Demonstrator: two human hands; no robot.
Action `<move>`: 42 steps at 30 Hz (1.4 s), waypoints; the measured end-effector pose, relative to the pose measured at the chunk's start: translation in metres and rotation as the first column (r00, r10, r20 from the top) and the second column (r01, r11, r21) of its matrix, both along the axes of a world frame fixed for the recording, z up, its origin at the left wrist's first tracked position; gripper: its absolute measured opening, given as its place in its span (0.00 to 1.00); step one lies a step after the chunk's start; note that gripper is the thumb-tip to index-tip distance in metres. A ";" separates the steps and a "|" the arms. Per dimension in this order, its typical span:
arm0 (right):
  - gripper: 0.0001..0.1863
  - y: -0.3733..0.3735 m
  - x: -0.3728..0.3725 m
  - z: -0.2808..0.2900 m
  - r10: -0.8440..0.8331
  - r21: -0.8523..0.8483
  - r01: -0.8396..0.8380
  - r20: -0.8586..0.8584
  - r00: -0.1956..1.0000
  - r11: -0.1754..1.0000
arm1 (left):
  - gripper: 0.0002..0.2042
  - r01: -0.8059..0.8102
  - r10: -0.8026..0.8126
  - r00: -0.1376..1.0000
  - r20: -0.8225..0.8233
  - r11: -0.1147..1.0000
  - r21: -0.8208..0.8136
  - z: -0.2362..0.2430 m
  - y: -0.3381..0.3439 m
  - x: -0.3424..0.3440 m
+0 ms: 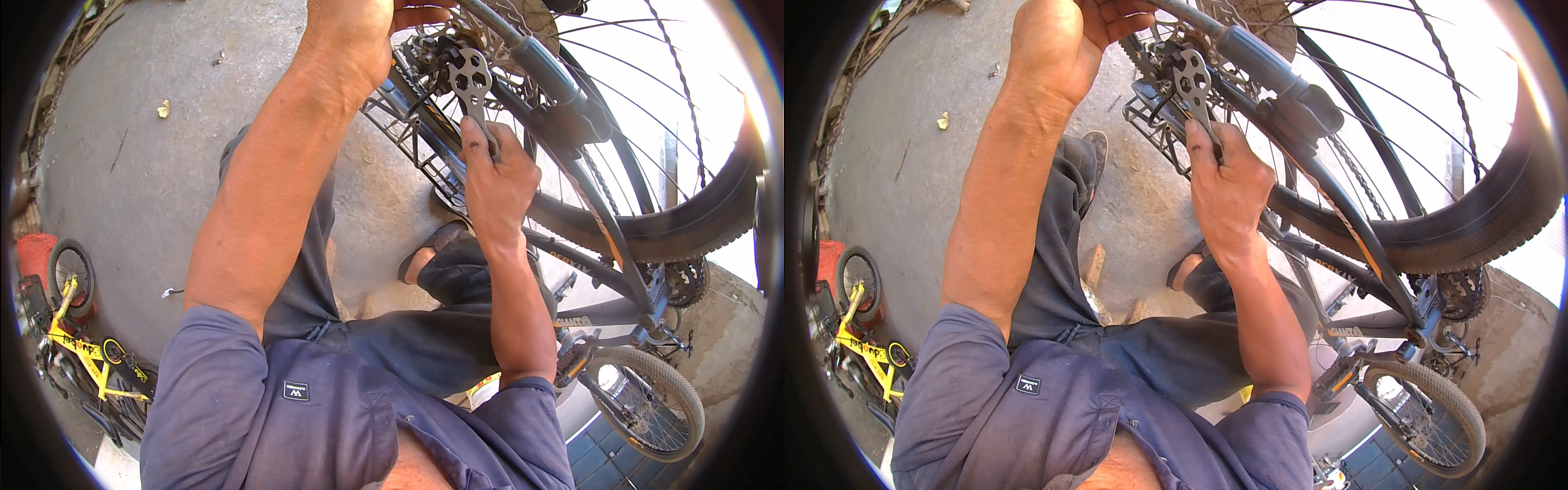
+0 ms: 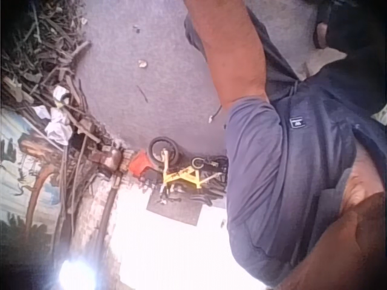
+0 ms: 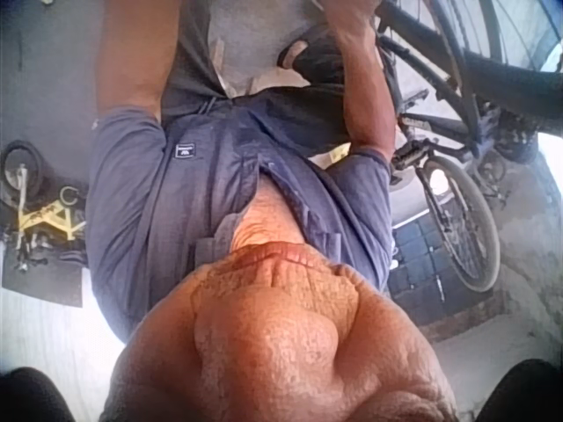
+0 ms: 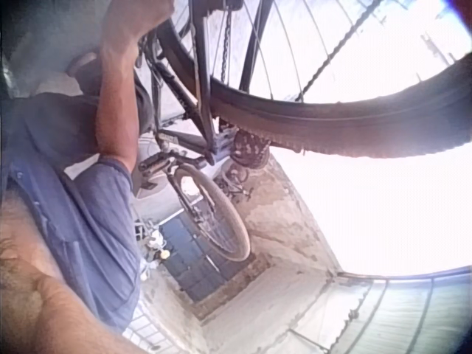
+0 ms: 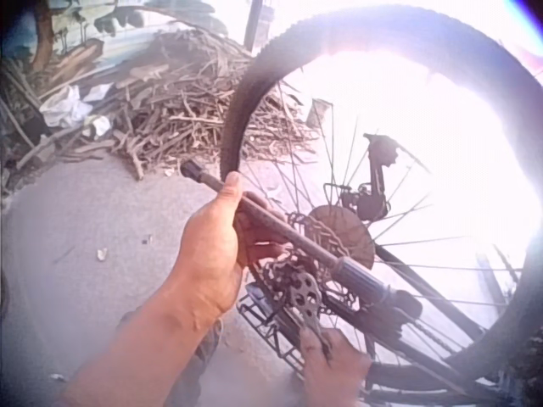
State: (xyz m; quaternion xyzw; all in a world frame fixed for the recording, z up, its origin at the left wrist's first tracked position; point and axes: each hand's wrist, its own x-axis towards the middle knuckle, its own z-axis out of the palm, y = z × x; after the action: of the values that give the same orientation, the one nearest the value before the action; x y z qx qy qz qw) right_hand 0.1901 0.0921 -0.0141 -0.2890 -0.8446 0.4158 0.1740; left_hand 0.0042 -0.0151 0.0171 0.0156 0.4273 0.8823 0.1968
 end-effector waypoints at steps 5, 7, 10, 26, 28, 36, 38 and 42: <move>0.11 -0.003 0.005 -0.015 0.051 -0.024 -0.055 -0.134 0.990 0.998 | 0.23 -0.008 0.008 1.000 -0.007 1.000 0.026 0.000 0.000 0.000; 0.08 -0.004 0.002 -0.025 0.055 -0.025 -0.062 -0.229 0.972 0.998 | 0.23 -0.018 0.018 1.000 0.004 0.999 0.033 0.000 0.001 -0.001; 0.08 -0.004 -0.001 -0.034 0.035 -0.050 -0.046 -0.204 0.978 0.998 | 0.23 -0.014 0.014 1.000 0.008 1.000 0.004 0.003 0.000 0.001; 0.11 -0.021 -0.027 -0.060 0.006 -0.192 -0.021 -0.083 0.997 0.981 | 0.23 -0.003 0.003 1.000 0.016 1.000 0.001 0.004 0.000 0.003; 0.11 -0.019 -0.030 -0.062 0.010 -0.150 -0.021 -0.073 0.997 0.988 | 0.23 -0.018 0.018 1.000 0.008 1.000 -0.003 0.007 -0.001 0.006; 0.12 -0.005 -0.021 -0.057 0.013 0.037 -0.012 -0.029 0.999 0.999 | 0.22 0.012 -0.011 1.000 0.024 1.000 -0.017 0.004 0.000 0.001; 0.13 -0.005 -0.017 -0.048 -0.009 0.045 0.009 -0.008 1.000 0.999 | 0.22 0.009 -0.009 1.000 0.029 1.000 -0.010 0.004 0.001 0.002; 0.13 -0.004 -0.012 -0.029 -0.040 0.085 0.041 -0.010 0.999 0.996 | 0.22 -0.002 0.003 0.999 0.032 1.000 -0.016 0.006 0.000 0.004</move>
State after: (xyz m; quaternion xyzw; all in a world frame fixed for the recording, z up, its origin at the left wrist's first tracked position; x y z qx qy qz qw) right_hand 0.1782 0.0876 -0.0433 -0.2966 -0.8546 0.3773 0.1982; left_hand 0.0078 -0.0151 0.0236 -0.0006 0.4312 0.8792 0.2026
